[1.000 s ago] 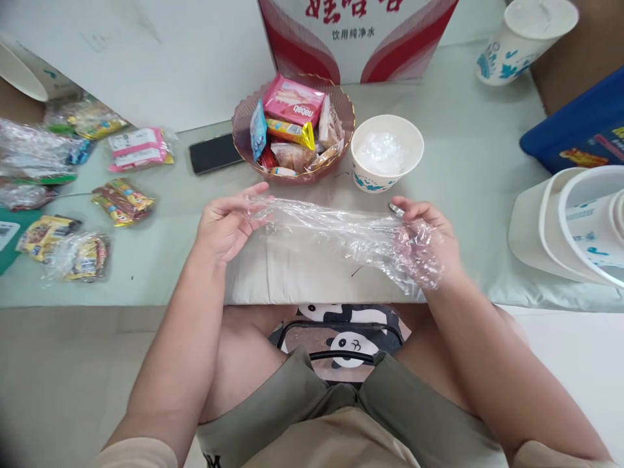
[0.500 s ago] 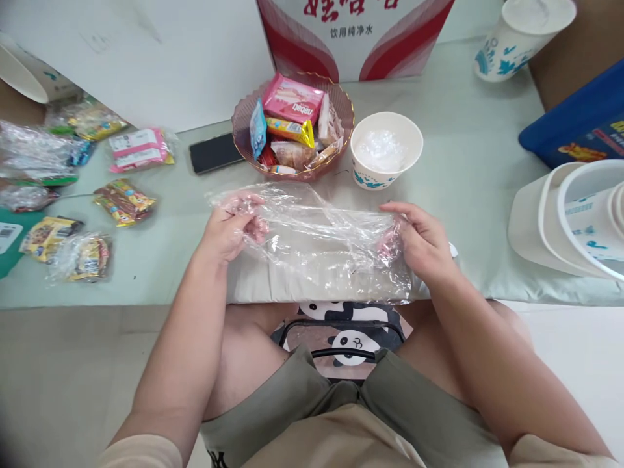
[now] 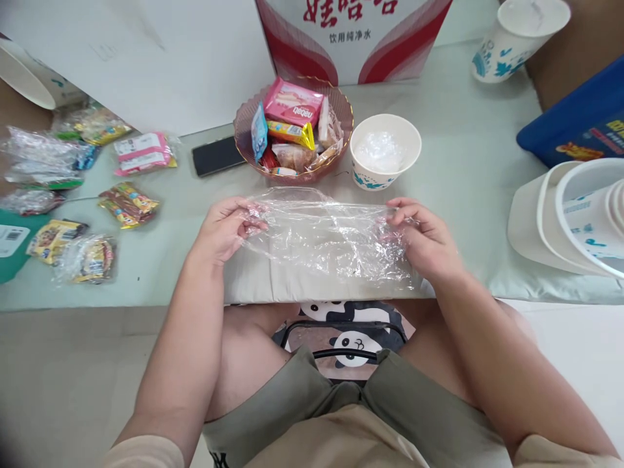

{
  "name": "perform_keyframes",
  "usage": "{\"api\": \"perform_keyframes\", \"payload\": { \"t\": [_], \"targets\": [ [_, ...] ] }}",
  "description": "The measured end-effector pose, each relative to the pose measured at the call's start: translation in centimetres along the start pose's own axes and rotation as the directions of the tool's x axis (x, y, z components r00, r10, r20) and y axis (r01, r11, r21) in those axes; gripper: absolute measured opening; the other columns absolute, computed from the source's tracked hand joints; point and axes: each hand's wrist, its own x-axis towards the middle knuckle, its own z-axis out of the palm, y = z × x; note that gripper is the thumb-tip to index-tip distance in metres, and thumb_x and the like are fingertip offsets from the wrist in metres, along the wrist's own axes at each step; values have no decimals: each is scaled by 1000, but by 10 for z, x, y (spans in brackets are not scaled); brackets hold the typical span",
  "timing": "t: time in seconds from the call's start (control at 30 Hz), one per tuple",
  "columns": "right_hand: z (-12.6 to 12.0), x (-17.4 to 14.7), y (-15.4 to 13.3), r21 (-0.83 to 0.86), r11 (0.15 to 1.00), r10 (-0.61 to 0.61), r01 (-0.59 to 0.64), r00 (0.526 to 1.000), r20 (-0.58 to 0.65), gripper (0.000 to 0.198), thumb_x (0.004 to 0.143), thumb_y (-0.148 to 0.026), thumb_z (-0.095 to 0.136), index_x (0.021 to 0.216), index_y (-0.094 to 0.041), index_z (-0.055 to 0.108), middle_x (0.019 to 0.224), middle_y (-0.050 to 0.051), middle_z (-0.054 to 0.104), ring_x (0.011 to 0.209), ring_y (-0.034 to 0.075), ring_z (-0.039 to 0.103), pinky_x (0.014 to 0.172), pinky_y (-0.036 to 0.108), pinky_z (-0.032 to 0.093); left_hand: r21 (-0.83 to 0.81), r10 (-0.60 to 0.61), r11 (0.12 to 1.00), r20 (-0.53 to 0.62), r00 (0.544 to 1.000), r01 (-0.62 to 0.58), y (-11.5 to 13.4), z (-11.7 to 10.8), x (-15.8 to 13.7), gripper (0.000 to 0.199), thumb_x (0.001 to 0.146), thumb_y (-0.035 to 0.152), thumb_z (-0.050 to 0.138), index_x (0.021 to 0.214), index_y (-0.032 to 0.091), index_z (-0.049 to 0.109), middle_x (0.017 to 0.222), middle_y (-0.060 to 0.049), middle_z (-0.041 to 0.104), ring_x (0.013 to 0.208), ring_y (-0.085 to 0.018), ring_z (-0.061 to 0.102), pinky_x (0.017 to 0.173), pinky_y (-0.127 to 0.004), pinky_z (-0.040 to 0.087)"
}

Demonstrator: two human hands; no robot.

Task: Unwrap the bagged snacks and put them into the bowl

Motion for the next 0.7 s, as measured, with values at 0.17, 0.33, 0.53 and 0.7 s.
{"api": "perform_keyframes", "payload": {
  "t": [0.17,0.33,0.53,0.7],
  "targets": [
    [5,-3,5,-466,796,-331,387,922,200,39,81,-32,79,118,-33,70,133,10,60,129,30,61,102,52,58,56,50,997,40,998,-52,-9,2,6,23,70,22,79,91,22,69,78,2,74,54,-12,69,50,-22,50],
    [14,-10,-7,-462,661,-488,592,806,334,32,94,-16,58,115,-34,74,131,6,70,122,26,69,99,51,61,97,19,995,2,1000,-19,-11,1,8,16,70,20,78,82,19,68,77,1,74,57,-12,70,52,-21,49],
    [12,-21,-20,-409,718,-458,563,825,332,30,102,-27,51,98,-36,79,122,4,75,125,27,69,103,51,61,20,-44,999,-57,997,45,-2,-2,6,9,69,16,73,67,16,65,81,-3,75,61,-10,69,58,-20,55],
    [8,-30,-18,-451,598,-488,663,747,452,28,103,-24,54,95,-36,79,130,2,72,133,27,64,102,49,58,-133,-97,987,-81,992,86,3,-7,7,7,71,18,66,75,19,72,83,-3,77,68,-13,70,65,-24,62]
  ]
}}
